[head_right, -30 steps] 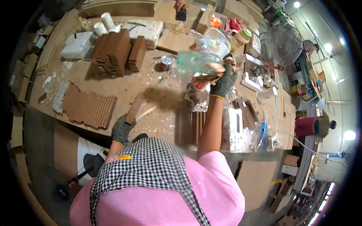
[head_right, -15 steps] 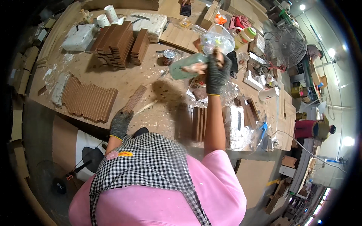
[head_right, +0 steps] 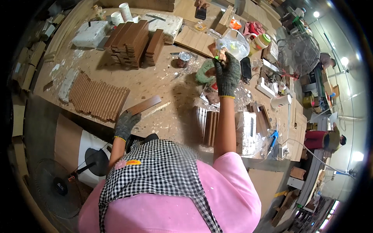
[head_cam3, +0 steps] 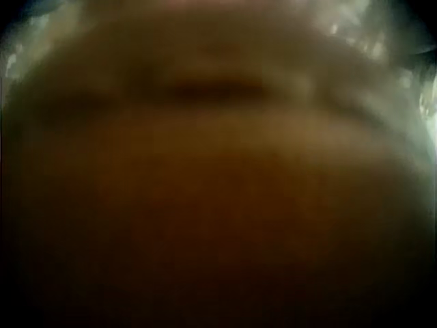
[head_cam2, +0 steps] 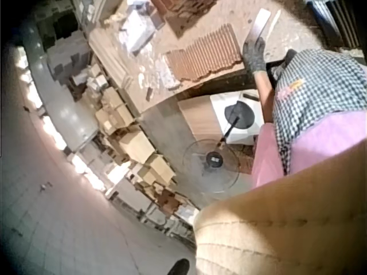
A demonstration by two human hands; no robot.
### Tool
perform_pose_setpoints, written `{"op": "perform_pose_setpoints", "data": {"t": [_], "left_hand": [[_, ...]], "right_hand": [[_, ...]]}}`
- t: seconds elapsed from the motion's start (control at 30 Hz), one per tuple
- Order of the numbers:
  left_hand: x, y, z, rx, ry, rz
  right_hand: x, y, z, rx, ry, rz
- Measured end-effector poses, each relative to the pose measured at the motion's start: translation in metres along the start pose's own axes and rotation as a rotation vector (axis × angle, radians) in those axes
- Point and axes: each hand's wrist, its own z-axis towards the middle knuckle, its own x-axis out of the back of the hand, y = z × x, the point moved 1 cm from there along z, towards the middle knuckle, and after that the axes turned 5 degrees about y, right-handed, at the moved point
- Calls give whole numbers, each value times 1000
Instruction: The person wipes wood blocks one by one with a cloth. They pick up a block from a stack, rub the cloth over the surfaces of the wood, and then place the block into a metal tray.
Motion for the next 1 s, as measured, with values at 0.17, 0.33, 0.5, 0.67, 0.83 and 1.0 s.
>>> {"op": "perform_pose_setpoints", "data": {"t": [0.17, 0.33, 0.5, 0.67, 0.83, 1.0], "left_hand": [[24, -16, 26, -215, -249, 202], [60, -36, 50, -532, 128, 1376], [-11, -4, -1, -220, -57, 558], [-24, 10, -12, -303, 40, 740], [21, -25, 6, -644, 264, 1041], [-14, -2, -9, -220, -57, 234]], "right_hand": [[-48, -117, -75, -205, -556, 240], [-139, -169, -183, 420, -913, 122], [-185, -84, -191, 454, -1004, 70], [-189, -107, -184, 282, -1222, -8], [-212, -151, -202, 335, -1273, 153], [-184, -80, -157, 358, -1205, -26]]}}
